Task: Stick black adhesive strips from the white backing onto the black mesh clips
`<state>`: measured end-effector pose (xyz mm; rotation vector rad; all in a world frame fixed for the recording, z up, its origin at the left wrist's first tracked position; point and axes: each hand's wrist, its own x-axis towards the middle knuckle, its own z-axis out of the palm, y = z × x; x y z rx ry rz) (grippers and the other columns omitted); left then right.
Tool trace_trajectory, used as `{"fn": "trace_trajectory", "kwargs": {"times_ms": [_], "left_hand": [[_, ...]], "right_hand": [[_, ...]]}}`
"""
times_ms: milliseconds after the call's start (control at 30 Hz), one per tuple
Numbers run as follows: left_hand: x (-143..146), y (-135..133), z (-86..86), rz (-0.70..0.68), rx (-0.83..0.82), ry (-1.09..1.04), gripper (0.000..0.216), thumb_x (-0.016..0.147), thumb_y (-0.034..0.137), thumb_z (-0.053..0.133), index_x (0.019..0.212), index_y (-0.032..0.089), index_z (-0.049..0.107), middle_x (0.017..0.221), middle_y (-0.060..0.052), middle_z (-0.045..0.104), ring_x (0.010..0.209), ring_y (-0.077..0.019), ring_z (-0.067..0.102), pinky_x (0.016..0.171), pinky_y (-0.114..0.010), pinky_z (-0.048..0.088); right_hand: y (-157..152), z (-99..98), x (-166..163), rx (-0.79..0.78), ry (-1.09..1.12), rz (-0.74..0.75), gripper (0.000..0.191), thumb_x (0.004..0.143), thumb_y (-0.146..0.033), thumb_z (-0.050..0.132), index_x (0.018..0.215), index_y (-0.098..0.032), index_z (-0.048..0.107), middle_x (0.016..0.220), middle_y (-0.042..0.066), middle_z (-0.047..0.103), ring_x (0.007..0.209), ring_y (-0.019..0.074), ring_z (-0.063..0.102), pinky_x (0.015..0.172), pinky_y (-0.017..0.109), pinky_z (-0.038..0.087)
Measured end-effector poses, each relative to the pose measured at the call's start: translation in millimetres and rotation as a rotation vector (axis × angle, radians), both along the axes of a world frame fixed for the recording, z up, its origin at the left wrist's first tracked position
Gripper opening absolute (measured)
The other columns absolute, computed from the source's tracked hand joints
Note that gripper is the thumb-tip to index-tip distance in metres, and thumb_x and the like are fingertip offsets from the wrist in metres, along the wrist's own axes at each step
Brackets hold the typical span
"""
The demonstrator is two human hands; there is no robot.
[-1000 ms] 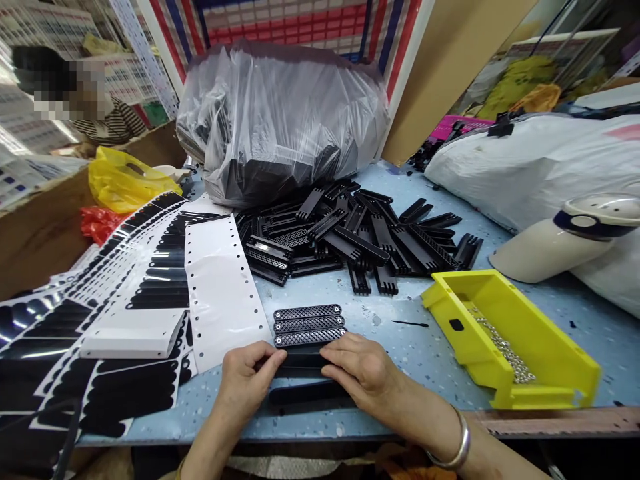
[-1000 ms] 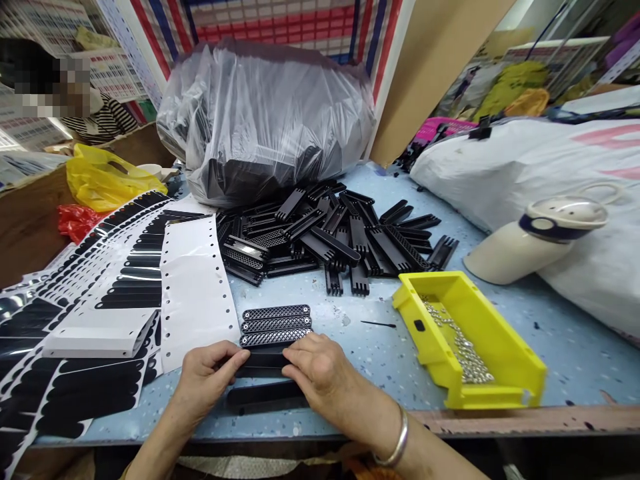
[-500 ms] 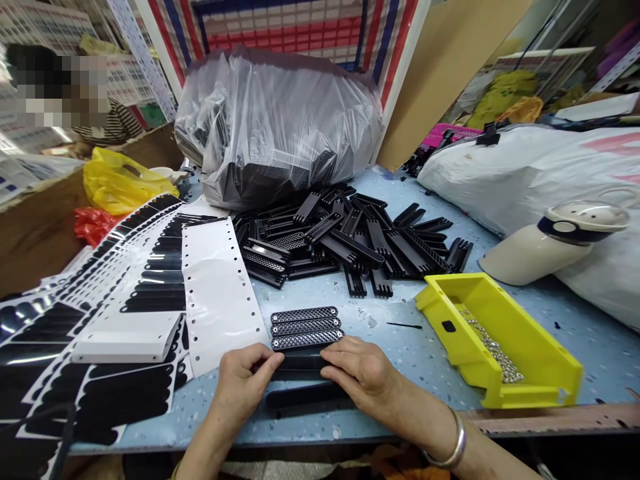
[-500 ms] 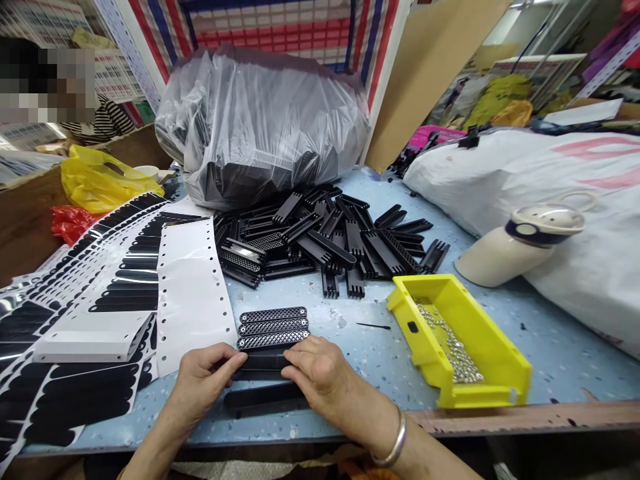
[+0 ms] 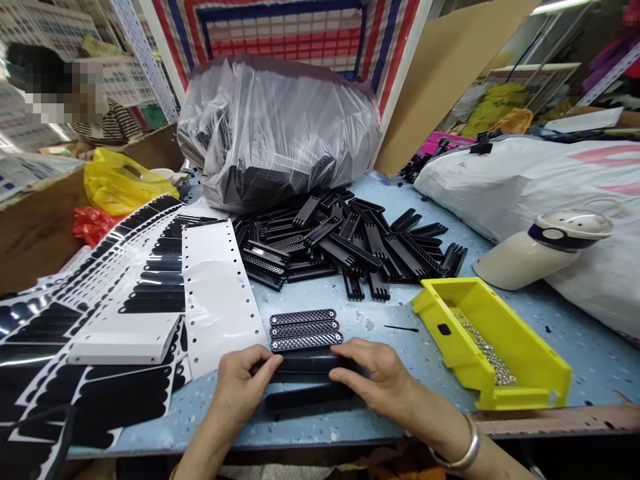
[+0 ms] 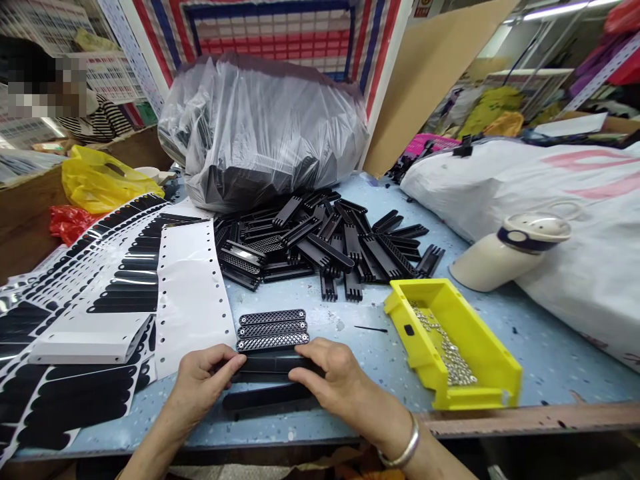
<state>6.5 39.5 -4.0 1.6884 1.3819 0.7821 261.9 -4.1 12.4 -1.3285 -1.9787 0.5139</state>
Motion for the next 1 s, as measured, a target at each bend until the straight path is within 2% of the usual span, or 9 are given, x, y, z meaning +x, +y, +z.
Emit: {"fn": "trace_trajectory", "kwargs": {"times_ms": [100,200,333,433,600,733,833,933,1000], "left_hand": [[-3,0,-2.2,-0.026,0.031,0.016,0.034,0.083,0.042,0.058,0.064,0.017,0.071,0.047,0.003,0.052,0.045,-0.0129,0.052,0.044,-0.021,0.041],[-6,-2,0.1,-0.039,0.137,0.030,0.029,0.087,0.037,0.058,0.071,0.017,0.072,0.046,0.004,0.055,0.041,-0.0121,0.052,0.041,-0.020,0.041],[4,-12,16.9,0.009,0.586,0.090,0.012,0.088,0.026,0.066,0.084,0.016,0.070,0.061,0.000,0.067,0.049,-0.0134,0.059,0.049,-0.022,0.048],[28,-19,31.5,-0.137,0.835,0.039,0.010,0.088,0.011,0.061,0.095,0.016,0.067,0.081,-0.007,0.072,0.072,-0.0186,0.066,0.067,-0.029,0.054],[65,-13,36.3,-0.393,0.766,0.056,0.022,0.082,0.000,0.050,0.089,0.015,0.065,0.081,-0.010,0.069,0.074,-0.0228,0.060,0.067,-0.038,0.053],[70,-6,32.3,-0.509,0.651,0.169,0.019,0.077,0.000,0.052,0.079,0.016,0.062,0.080,-0.009,0.067,0.075,-0.0242,0.057,0.068,-0.041,0.052],[69,-6,31.0,-0.549,0.583,0.268,0.016,0.076,0.001,0.056,0.078,0.016,0.060,0.080,-0.008,0.066,0.076,-0.0237,0.055,0.071,-0.041,0.051],[71,-9,29.6,-0.536,0.607,0.361,0.014,0.078,0.003,0.057,0.073,0.017,0.059,0.075,-0.006,0.064,0.072,-0.0228,0.054,0.068,-0.039,0.048],[72,-10,27.9,-0.520,0.657,0.405,0.017,0.077,0.003,0.056,0.068,0.017,0.057,0.070,-0.005,0.062,0.068,-0.0220,0.053,0.065,-0.039,0.046]], "right_hand": [[-3,1.5,25,0.002,-0.055,-0.138,0.019,0.093,-0.032,0.059,0.090,-0.021,0.075,0.076,0.004,0.073,0.066,0.0177,0.069,0.060,0.028,0.056],[-3,-1.6,55,0.067,-0.229,-0.318,0.024,0.093,-0.027,0.052,0.084,-0.020,0.073,0.072,0.005,0.071,0.063,0.0188,0.068,0.060,0.029,0.054],[3,-4.9,76,-0.077,-0.617,-0.431,0.026,0.092,-0.022,0.049,0.100,-0.016,0.073,0.086,0.011,0.075,0.076,0.0234,0.071,0.070,0.033,0.053],[8,-2.4,75,-0.196,-0.760,-0.402,0.023,0.089,-0.015,0.050,0.088,-0.015,0.073,0.081,0.012,0.074,0.070,0.0247,0.069,0.061,0.031,0.046],[9,4.2,66,-0.215,-0.837,-0.350,0.029,0.083,-0.001,0.046,0.066,-0.014,0.065,0.065,0.010,0.066,0.053,0.0188,0.057,0.051,0.029,0.029],[0,9.9,65,-0.125,-0.822,-0.280,0.031,0.083,0.001,0.042,0.062,-0.016,0.058,0.069,0.009,0.060,0.060,0.0181,0.053,0.056,0.029,0.030],[-10,11.7,63,-0.019,-0.644,-0.234,0.032,0.090,-0.003,0.037,0.067,-0.018,0.053,0.066,0.004,0.053,0.060,0.0167,0.050,0.058,0.029,0.034],[-19,9.7,54,-0.104,-0.403,-0.163,0.029,0.098,-0.015,0.038,0.074,-0.020,0.051,0.063,-0.002,0.050,0.055,0.0140,0.049,0.056,0.027,0.038],[-21,8.0,46,-0.139,-0.283,-0.119,0.022,0.097,-0.019,0.043,0.079,-0.020,0.055,0.067,-0.001,0.054,0.059,0.0143,0.054,0.059,0.027,0.042]]}}
